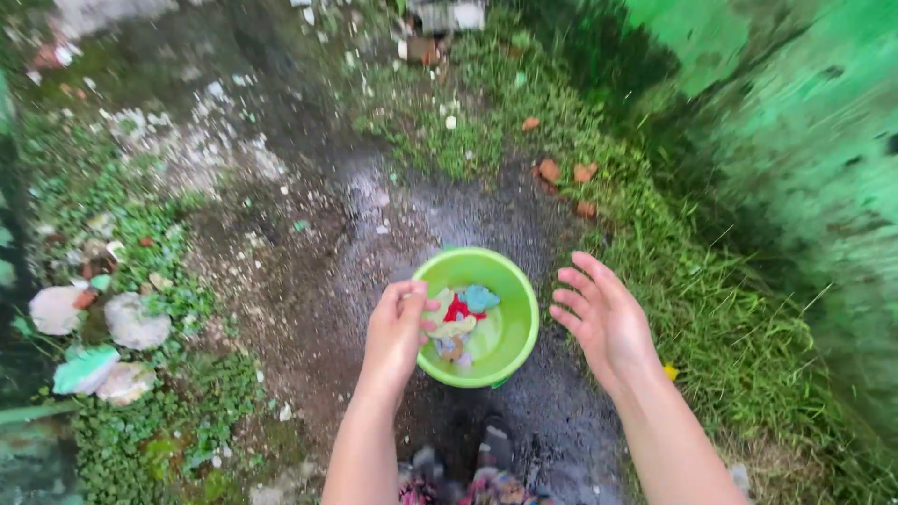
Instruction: Hang wet clothes on a clothesline from a bucket.
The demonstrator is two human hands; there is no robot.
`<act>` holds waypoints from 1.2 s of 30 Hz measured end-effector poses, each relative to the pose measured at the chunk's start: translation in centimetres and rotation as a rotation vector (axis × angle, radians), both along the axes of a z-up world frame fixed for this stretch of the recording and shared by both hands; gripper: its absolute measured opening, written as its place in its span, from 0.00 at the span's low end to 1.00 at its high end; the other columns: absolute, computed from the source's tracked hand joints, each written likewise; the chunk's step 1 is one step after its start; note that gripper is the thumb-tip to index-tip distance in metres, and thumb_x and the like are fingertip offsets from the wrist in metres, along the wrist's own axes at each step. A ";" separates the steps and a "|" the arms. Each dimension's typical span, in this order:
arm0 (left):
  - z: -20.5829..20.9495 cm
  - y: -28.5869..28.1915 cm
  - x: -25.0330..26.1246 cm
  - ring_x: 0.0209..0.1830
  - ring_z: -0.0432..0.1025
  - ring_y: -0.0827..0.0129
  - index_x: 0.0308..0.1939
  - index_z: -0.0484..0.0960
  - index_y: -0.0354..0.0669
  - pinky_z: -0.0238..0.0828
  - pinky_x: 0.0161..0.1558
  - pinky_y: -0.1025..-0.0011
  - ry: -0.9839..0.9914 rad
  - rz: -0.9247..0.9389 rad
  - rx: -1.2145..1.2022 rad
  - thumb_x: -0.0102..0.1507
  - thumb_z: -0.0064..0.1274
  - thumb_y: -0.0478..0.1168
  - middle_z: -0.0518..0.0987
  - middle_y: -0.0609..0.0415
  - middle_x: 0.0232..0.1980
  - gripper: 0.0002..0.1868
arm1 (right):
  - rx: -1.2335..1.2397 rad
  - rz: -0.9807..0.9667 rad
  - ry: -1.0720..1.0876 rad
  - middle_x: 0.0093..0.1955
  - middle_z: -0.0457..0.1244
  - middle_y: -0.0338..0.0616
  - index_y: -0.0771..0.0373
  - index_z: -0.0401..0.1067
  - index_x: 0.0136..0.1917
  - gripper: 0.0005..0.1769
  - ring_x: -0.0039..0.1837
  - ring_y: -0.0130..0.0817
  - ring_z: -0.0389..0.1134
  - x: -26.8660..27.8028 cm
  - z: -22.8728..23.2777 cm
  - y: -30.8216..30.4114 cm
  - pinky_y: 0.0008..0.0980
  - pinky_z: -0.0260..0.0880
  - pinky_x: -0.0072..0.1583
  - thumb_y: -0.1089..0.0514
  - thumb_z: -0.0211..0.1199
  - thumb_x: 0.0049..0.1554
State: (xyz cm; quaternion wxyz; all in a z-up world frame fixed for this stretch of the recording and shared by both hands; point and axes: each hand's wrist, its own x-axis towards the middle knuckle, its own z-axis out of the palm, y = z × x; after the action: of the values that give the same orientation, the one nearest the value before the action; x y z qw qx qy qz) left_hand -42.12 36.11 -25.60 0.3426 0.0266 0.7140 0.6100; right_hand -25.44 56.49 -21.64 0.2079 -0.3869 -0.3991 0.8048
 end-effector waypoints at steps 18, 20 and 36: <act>-42.2 5.2 -1.3 0.44 0.78 0.65 0.58 0.74 0.45 0.73 0.48 0.69 -0.139 0.033 -0.288 0.63 0.51 0.47 0.83 0.50 0.44 0.21 | -0.249 -0.002 -0.339 0.59 0.65 0.40 0.56 0.66 0.68 0.23 0.57 0.36 0.66 -6.1 -44.0 -1.7 0.42 0.69 0.58 0.47 0.51 0.63; -45.2 5.1 -0.9 0.46 0.77 0.64 0.59 0.73 0.45 0.71 0.49 0.68 -0.083 0.061 -0.337 0.63 0.52 0.46 0.81 0.49 0.47 0.22 | -0.271 0.008 -0.368 0.60 0.64 0.39 0.54 0.66 0.68 0.23 0.58 0.36 0.65 -6.2 -48.2 -2.6 0.41 0.69 0.59 0.46 0.51 0.63; -57.2 10.0 -2.3 0.57 0.74 0.56 0.60 0.74 0.44 0.68 0.60 0.61 -0.178 0.247 -0.411 0.60 0.53 0.48 0.79 0.45 0.57 0.26 | -0.511 0.357 -0.801 0.44 0.65 0.39 0.51 0.72 0.49 0.19 0.46 0.34 0.64 -8.8 -73.2 -3.4 0.38 0.65 0.46 0.36 0.60 0.59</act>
State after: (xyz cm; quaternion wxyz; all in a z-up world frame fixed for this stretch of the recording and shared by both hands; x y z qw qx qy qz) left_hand -44.43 46.08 -82.84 0.3250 -0.1849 0.7879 0.4892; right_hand -34.23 53.05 -94.82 -0.2036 -0.6294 -0.2978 0.6883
